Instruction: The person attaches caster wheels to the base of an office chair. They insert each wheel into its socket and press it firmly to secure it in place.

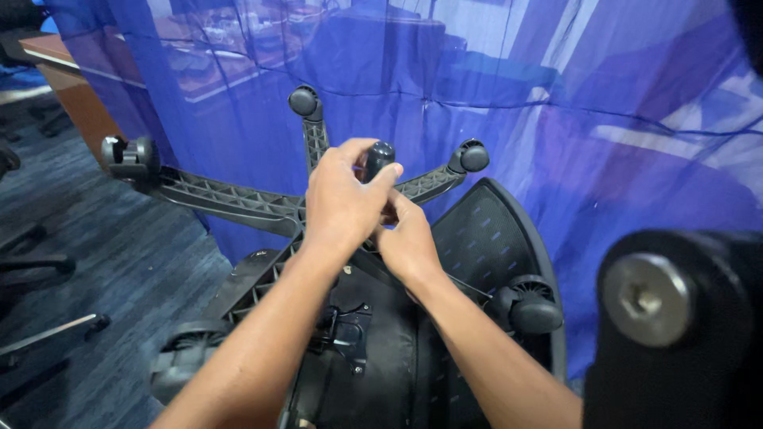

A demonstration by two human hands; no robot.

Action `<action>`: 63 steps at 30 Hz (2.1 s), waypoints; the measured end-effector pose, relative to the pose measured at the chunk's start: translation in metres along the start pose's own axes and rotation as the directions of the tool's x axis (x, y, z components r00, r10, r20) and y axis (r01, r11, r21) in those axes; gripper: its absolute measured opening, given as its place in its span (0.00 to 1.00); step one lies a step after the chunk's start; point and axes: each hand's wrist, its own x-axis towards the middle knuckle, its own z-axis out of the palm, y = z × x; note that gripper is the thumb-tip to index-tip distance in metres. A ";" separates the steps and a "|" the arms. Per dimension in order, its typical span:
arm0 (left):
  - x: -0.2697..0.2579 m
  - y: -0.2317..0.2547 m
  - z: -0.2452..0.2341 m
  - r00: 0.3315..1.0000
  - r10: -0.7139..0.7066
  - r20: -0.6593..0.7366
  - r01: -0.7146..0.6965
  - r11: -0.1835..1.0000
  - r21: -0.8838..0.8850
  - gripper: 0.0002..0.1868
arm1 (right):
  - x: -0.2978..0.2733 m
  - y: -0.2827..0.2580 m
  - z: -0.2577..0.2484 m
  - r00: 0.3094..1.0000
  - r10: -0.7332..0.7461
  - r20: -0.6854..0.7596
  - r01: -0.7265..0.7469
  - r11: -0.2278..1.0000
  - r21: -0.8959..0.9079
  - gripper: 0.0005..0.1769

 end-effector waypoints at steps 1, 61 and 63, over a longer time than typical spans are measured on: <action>0.003 -0.002 -0.003 0.999 -0.022 0.025 0.024 0.997 -0.068 0.23 | 0.002 0.000 0.000 1.000 0.019 0.022 -0.020 0.999 0.039 0.16; 0.003 -0.029 0.008 0.998 0.004 0.064 0.032 0.838 -0.545 0.12 | -0.001 0.007 0.021 0.999 0.034 0.013 -0.037 0.928 0.372 0.12; 0.003 -0.032 0.006 0.991 0.132 -0.010 -0.123 0.888 -0.443 0.12 | 0.000 0.007 0.020 0.996 0.077 -0.036 -0.064 0.961 0.268 0.11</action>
